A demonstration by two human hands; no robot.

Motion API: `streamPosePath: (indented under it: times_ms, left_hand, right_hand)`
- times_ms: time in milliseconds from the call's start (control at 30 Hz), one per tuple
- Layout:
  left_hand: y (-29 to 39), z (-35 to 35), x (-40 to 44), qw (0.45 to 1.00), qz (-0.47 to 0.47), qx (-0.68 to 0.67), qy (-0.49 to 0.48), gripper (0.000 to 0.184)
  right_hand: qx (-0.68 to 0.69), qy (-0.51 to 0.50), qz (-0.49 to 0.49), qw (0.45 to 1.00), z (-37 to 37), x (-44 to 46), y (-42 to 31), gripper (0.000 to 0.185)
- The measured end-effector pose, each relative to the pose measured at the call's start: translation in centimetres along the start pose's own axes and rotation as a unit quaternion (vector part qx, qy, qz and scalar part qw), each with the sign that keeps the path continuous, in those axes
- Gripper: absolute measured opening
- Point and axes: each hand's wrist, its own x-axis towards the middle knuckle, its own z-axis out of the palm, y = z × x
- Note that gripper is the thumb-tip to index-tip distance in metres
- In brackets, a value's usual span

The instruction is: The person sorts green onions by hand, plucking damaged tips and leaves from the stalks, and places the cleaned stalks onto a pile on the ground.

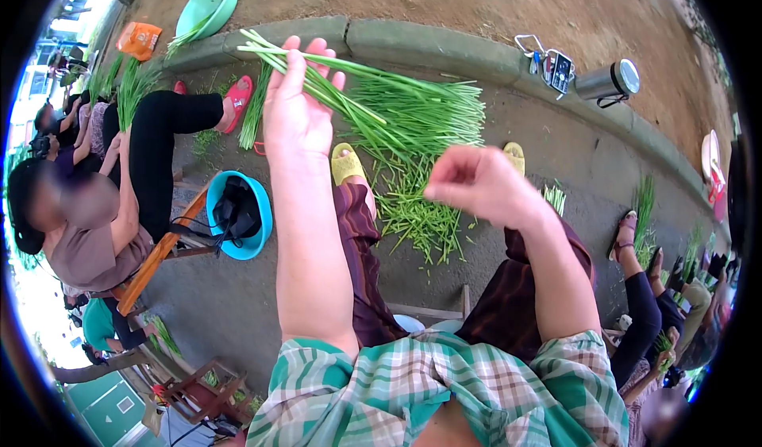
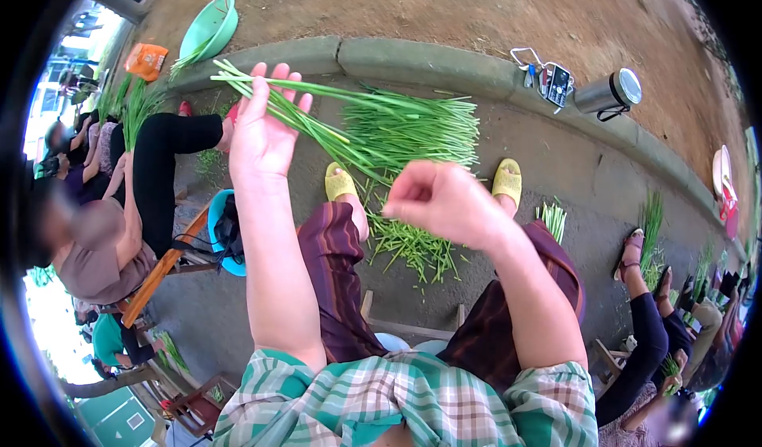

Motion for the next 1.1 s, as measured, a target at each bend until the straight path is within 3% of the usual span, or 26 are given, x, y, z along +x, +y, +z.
streamPosePath:
  times_ms: [67, 133, 233, 400, 533, 633, 733, 767, 867, 1000, 1100]
  left_hand:
    - [-0.4, 0.2, -0.2, 0.999, -0.029, 0.013, -0.012, 0.035]
    - [-0.9, 0.7, -0.2, 0.999, -0.037, 0.003, -0.036, 0.034]
    - [-1.7, 1.3, -0.6, 0.996, -0.064, -0.003, -0.067, 0.033]
    - [-2.8, 2.5, -1.3, 0.991, -0.1, 0.026, -0.09, 0.033]
    - [-4.2, 3.4, -1.9, 0.983, -0.141, 0.022, -0.113, 0.031]
    - [-5.4, 4.2, -2.7, 0.979, -0.161, -0.004, -0.128, 0.031]
    - [-6.3, 5.0, -3.4, 0.975, -0.164, -0.036, -0.143, 0.03]
    - [-6.4, 5.4, -3.7, 0.979, -0.154, -0.049, -0.126, 0.029]
    - [-6.4, 5.4, -3.8, 0.983, -0.137, -0.046, -0.115, 0.031]
    - [-5.8, 5.4, -3.6, 0.978, -0.139, -0.074, -0.135, 0.034]
    - [-5.3, 5.3, -3.7, 0.975, -0.142, -0.076, -0.151, 0.036]
  right_hand:
    - [-0.097, -0.063, -0.034, 0.993, 0.4, -0.8, -1.3, 0.019]
    - [-0.097, -0.139, -0.101, 0.98, 0.7, -0.3, 0.2, 0.021]
    - [-0.046, -0.11, -0.132, 0.984, 0.8, -0.3, 0.3, 0.018]
    - [0.183, 0.1, -0.108, 0.972, -0.4, 0.4, -0.5, 0.019]
    - [0.122, 0.272, -0.113, 0.948, -1.1, 1.7, 0.1, 0.031]
    - [0.068, 0.31, -0.147, 0.937, -0.7, 3.0, 1.1, 0.04]
    - [0.097, 0.244, -0.128, 0.956, 0.2, 3.1, 0.8, 0.046]
    - [0.046, 0.233, -0.118, 0.964, 0.4, 3.3, 0.9, 0.044]
    - [0.062, 0.184, -0.077, 0.978, 0.4, 2.7, -0.3, 0.039]
    - [0.242, 0.156, -0.058, 0.956, 0.7, 2.7, -1.2, 0.034]
    - [0.245, 0.14, -0.045, 0.958, 0.7, 2.4, -1.7, 0.037]
